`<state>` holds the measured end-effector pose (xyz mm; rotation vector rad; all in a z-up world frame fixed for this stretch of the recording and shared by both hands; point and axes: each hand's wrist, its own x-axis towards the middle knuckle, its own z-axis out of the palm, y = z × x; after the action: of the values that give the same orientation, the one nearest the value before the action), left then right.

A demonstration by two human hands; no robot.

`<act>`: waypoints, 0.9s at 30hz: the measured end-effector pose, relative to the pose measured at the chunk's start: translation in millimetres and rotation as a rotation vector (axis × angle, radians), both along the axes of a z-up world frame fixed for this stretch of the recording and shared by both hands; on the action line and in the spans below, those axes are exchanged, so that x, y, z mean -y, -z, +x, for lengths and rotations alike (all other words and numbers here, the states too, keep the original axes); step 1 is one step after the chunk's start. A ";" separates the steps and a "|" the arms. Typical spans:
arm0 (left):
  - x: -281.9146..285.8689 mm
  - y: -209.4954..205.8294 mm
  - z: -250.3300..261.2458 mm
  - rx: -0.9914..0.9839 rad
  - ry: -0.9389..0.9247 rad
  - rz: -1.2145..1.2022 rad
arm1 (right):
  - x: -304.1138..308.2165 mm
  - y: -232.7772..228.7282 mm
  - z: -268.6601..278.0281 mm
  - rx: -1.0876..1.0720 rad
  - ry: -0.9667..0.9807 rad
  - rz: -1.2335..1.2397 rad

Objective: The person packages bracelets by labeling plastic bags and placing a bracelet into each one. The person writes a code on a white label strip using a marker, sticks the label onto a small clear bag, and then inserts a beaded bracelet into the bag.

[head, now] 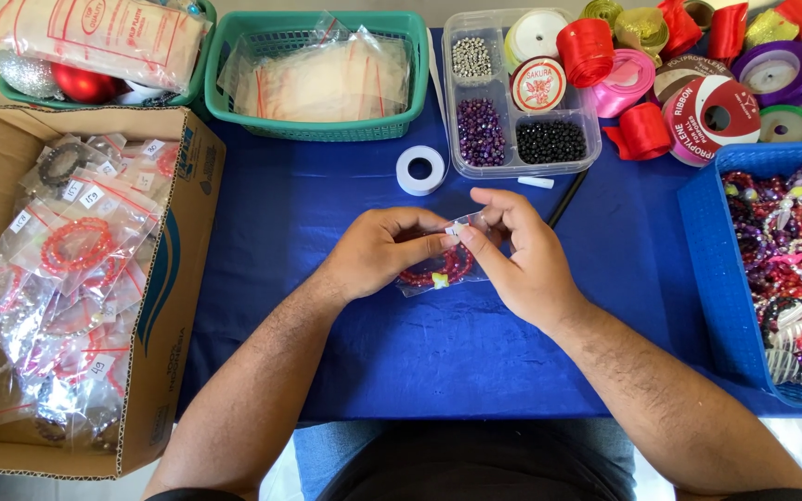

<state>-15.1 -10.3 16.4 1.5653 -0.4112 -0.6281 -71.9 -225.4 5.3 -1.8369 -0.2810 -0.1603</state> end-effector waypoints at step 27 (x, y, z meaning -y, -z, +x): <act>-3.1 8.4 2.4 0.032 0.012 0.000 | 8.9 15.8 5.6 -0.336 -0.036 0.150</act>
<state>-12.7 -7.2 8.1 1.5754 -0.4452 -0.6125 -66.3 -234.3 -10.5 -1.6761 -0.0639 0.1484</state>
